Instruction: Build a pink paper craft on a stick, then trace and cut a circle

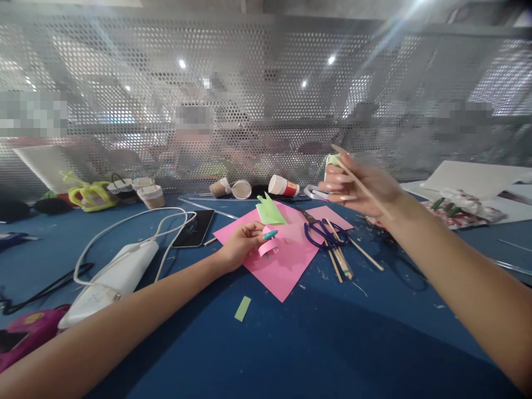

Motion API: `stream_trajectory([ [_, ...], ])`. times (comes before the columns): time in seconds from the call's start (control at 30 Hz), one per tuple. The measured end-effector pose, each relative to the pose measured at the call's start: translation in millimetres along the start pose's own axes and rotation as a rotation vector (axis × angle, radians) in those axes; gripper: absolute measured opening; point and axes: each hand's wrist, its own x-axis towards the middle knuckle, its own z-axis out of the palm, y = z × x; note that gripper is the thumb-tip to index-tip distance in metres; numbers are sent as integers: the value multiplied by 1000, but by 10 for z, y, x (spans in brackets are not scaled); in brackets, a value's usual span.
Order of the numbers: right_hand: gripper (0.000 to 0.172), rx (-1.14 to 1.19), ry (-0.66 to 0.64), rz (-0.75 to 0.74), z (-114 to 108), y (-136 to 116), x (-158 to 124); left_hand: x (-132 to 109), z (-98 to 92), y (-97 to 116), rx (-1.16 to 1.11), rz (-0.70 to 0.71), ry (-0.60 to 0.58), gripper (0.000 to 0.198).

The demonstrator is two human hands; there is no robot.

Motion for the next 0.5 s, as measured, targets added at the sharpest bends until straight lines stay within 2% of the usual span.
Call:
stream_trajectory([
  [0.1, 36, 37, 45, -55, 197, 77, 126, -6, 2, -7, 2, -22, 13, 31],
  [0.23, 43, -43, 23, 40, 352, 242, 187, -20, 21, -1, -14, -37, 37, 31],
  [0.5, 34, 102, -1, 156, 527, 310, 149, -30, 36, 3, -17, -53, 18, 29],
])
